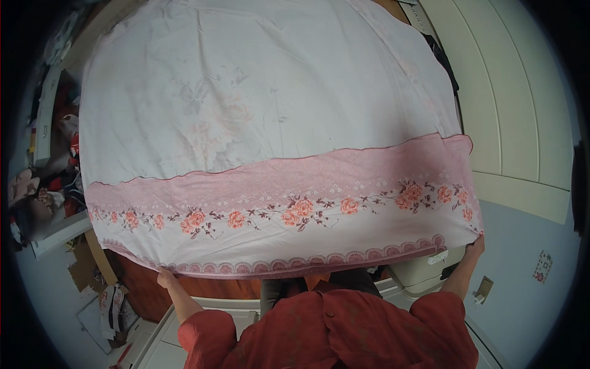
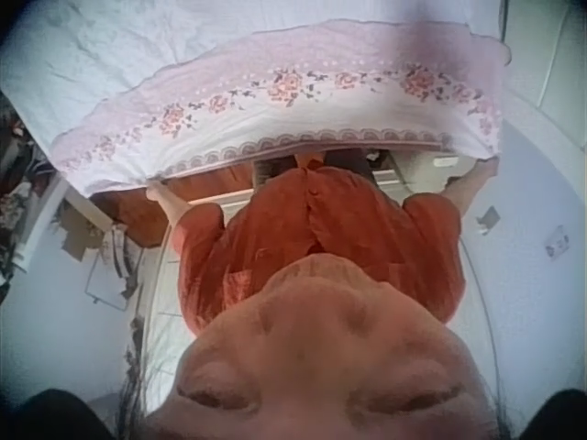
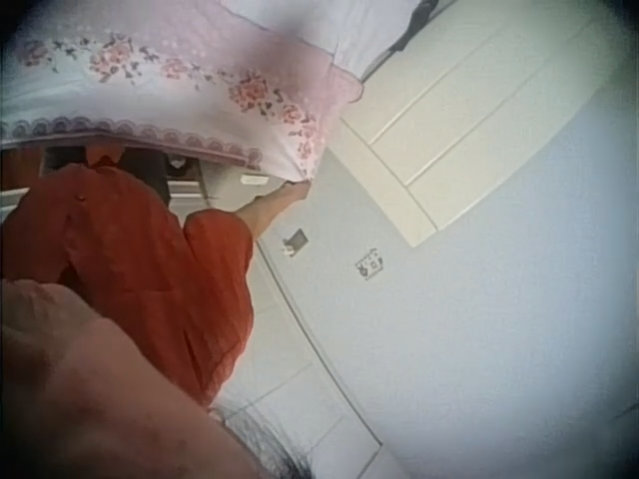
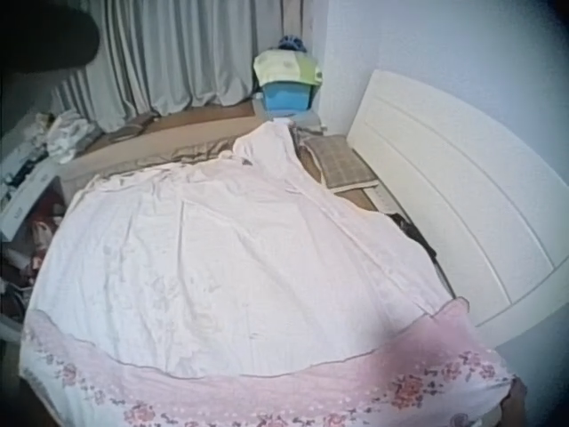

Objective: Folding a large floral bedsheet and a white garment on a bed.

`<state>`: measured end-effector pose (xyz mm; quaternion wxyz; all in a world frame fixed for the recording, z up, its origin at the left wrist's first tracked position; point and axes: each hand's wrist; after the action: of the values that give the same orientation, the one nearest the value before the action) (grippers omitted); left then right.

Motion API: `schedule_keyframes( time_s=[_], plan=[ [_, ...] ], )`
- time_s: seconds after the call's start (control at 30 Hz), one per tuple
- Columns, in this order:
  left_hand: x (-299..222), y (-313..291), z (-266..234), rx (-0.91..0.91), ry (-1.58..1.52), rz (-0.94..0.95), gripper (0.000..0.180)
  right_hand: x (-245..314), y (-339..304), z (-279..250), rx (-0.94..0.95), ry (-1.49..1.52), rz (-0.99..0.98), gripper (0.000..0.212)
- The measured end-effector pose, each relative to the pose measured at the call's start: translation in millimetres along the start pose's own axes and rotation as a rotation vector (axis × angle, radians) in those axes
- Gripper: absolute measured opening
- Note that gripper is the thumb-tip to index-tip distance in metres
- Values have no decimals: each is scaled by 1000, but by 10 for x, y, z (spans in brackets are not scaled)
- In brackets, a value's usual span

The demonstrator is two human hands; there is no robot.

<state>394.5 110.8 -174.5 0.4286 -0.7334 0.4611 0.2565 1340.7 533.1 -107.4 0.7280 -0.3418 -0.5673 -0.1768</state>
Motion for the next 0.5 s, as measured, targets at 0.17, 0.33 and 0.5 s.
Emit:
schedule_keyframes(
  time_s=[0.17, 0.33, 0.5],
  plan=[
    [-380, 439, -417, 78, 975, -9, 29, 277, 24, 648, 263, -247, -109, 28],
    [-1003, -32, 1, 221, 830, -255, 32, 749, -178, 1221, 197, -4, -143, 27],
    [-1287, 282, -35, 332, 102, 6, 31, 837, 501, 1142, 350, -645, -443, 26]
  ],
)
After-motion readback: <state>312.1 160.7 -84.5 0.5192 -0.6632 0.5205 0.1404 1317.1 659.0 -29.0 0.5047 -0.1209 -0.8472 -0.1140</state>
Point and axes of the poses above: each hand's wrist, its own y-axis towards the middle knuckle, its own z-axis out of the palm, x = y × z, and after that the axes turned 14 degrees about x, right-handed
